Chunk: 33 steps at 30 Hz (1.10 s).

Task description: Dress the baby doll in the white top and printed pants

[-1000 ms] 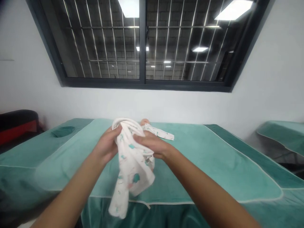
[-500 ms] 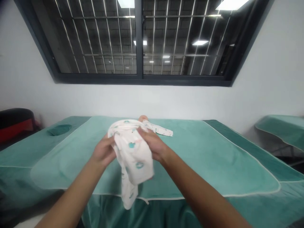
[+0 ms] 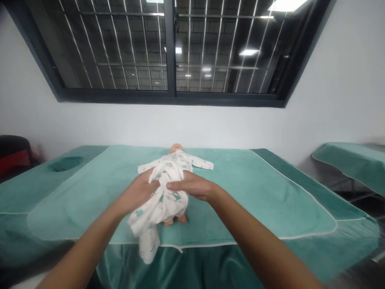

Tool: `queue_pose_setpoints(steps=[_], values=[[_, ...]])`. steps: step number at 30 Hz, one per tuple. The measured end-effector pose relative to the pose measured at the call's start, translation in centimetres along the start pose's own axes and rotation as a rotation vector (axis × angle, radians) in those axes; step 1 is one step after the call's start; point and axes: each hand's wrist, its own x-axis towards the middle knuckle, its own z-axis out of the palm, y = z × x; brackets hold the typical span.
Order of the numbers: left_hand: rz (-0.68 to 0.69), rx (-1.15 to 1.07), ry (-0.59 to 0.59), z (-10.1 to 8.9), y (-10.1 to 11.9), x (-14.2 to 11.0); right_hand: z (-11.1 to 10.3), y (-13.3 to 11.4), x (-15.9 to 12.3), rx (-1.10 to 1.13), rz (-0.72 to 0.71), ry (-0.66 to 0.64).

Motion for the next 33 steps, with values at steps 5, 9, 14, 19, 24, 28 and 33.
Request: queue_pose_setpoints(steps=[5,9,14,19,24,28,33], values=[[-0.22,0.023,-0.128,1.5,-3.3,-1.9,0.8,6.6,-3.7,-0.158,0.026,0.291],[-0.377,0.048,-0.197,3.8,-7.0,-3.1,0.7,14.9,-6.2,-0.376,0.036,0.775],[-0.426,-0.126,-0.186,5.9,-9.5,-1.7,0.5,20.4,-5.5,-0.282,0.064,1.07],[-0.35,-0.169,-0.051,6.8,-10.6,-0.3,0.5,19.9,-3.0,0.244,0.033,0.953],[-0.459,-0.585,-0.091,6.8,-10.2,-0.7,0.2,17.5,-2.9,0.323,-0.059,0.773],[-0.48,-0.695,-0.048,6.3,-10.8,-0.4,-1.7,17.0,-1.9,0.166,-0.057,0.94],[-0.384,-0.353,0.154,6.9,-11.8,2.6,-3.2,17.6,1.1,0.246,-0.176,0.939]])
